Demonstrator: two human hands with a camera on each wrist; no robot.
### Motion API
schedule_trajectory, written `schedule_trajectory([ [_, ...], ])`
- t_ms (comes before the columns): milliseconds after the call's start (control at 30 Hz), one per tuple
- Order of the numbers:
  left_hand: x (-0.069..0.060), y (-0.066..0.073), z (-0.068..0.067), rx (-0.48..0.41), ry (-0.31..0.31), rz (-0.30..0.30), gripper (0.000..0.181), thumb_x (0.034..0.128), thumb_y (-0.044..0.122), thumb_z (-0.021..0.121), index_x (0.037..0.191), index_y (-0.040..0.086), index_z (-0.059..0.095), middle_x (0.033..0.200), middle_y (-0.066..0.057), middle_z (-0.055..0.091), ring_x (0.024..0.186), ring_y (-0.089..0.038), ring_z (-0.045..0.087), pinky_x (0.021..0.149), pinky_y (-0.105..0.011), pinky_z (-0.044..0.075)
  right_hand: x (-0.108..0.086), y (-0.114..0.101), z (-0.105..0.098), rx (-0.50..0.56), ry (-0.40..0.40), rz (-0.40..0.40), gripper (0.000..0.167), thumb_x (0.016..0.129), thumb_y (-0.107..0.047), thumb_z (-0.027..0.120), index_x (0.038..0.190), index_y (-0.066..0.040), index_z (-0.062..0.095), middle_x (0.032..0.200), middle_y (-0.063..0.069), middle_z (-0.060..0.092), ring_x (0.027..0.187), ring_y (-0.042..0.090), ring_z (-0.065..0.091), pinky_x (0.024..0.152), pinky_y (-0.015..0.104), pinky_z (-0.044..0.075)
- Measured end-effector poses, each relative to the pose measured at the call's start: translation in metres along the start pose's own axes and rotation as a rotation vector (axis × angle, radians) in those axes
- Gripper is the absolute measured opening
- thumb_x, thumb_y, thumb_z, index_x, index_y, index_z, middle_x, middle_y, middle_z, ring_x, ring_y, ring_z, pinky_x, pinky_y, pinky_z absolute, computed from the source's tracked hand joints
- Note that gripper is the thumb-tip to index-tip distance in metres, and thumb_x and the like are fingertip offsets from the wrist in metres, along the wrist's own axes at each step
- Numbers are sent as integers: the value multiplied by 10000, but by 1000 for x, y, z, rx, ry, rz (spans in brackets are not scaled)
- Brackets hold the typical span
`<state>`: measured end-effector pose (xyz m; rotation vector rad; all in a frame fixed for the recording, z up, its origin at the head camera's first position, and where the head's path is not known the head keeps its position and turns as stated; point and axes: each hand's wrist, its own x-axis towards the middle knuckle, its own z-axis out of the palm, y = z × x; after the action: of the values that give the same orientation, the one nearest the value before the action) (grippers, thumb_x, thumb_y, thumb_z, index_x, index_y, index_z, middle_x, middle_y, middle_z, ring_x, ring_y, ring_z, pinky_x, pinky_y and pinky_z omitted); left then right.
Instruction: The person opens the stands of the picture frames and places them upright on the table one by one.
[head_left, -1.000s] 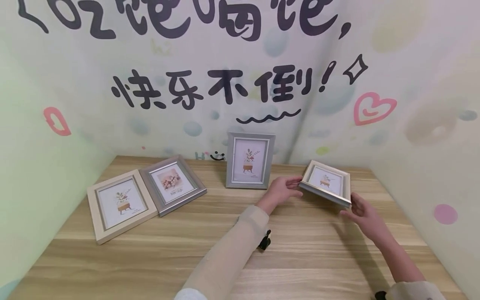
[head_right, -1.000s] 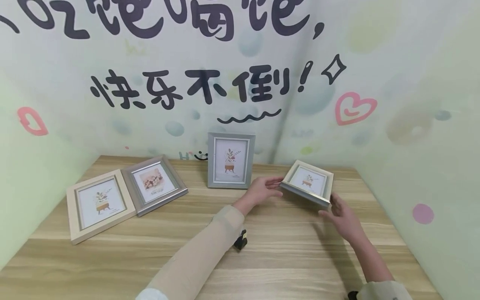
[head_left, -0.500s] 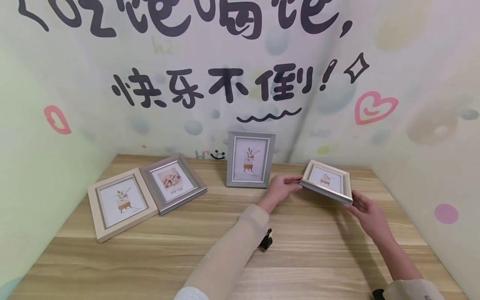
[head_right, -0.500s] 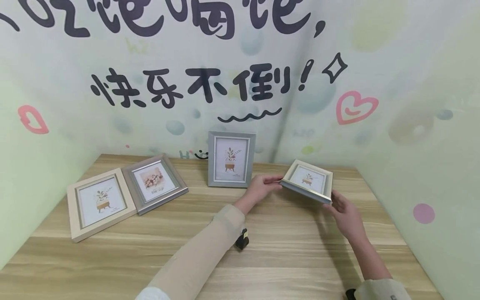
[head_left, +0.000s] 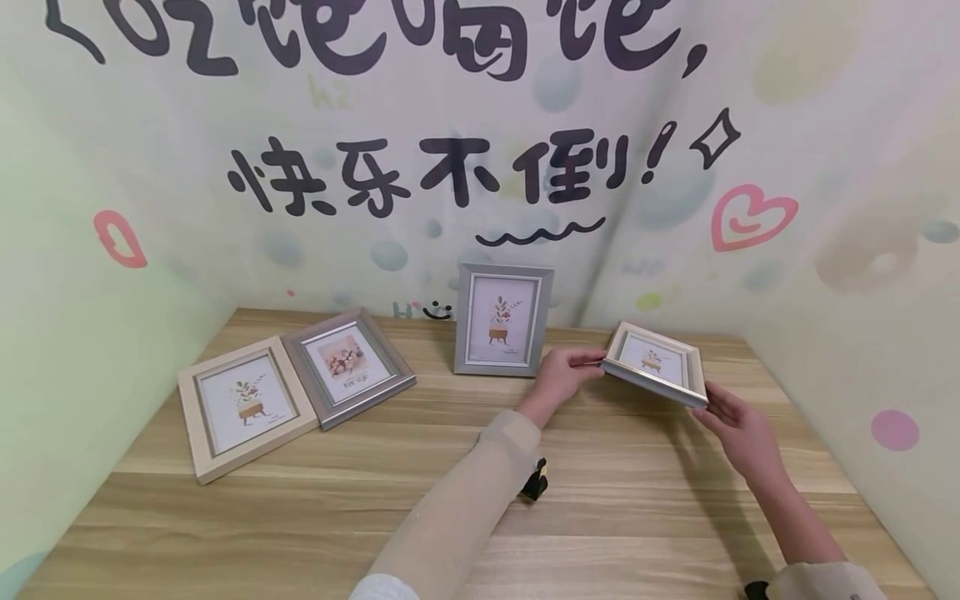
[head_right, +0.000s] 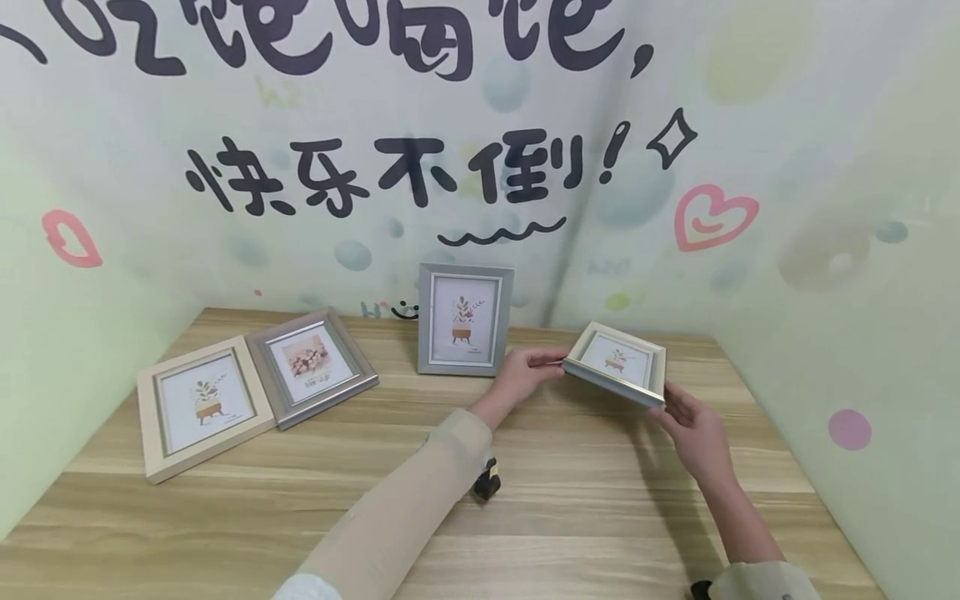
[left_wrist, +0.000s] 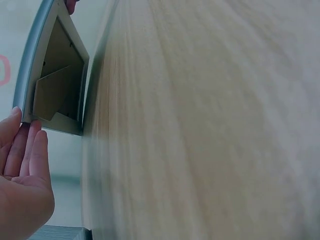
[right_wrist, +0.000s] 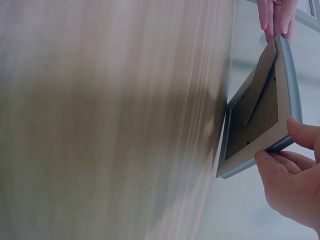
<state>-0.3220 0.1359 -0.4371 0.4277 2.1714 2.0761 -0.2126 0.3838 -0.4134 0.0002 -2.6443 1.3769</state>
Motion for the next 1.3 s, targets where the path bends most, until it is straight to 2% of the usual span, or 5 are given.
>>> schedule_trajectory([
  [267,-2,2,0,86,24,22,284,836,94,785,1118,73,759,1139,-69,752,1038,-144,731,819,-111,546,-4,-3,0,-36,28,14,590,986,-138,620,1450,137,382,1409,338,392,923,-339,420,771,-43,438],
  [500,-3,7,0,65,92,36,200,850,168,787,1030,82,790,1041,-65,781,846,-11,689,699,-88,495,-7,-10,2,-22,63,-6,572,977,-102,624,1445,135,395,1400,351,421,928,-335,424,763,-36,456],
  [867,-5,20,0,-89,170,-13,153,856,102,773,984,17,780,1008,-113,780,710,15,614,663,-117,536,-7,-22,10,-15,209,-28,586,960,-137,660,1474,25,430,1437,299,425,1025,-312,441,849,-32,442],
  [1033,-6,25,0,-194,154,-62,177,840,44,770,1004,-21,765,1017,-150,773,721,-1,633,778,-250,619,-10,-25,14,-4,292,-40,570,948,-105,670,1470,-19,458,1445,242,456,1086,-276,456,884,-26,428],
  [1300,-9,30,-6,-363,113,-146,275,819,-57,740,1093,-24,735,1129,-141,746,822,-73,688,822,-244,616,-11,-35,19,114,409,-103,571,870,91,686,1409,-32,546,1389,-73,582,1118,-215,533,911,18,460],
])
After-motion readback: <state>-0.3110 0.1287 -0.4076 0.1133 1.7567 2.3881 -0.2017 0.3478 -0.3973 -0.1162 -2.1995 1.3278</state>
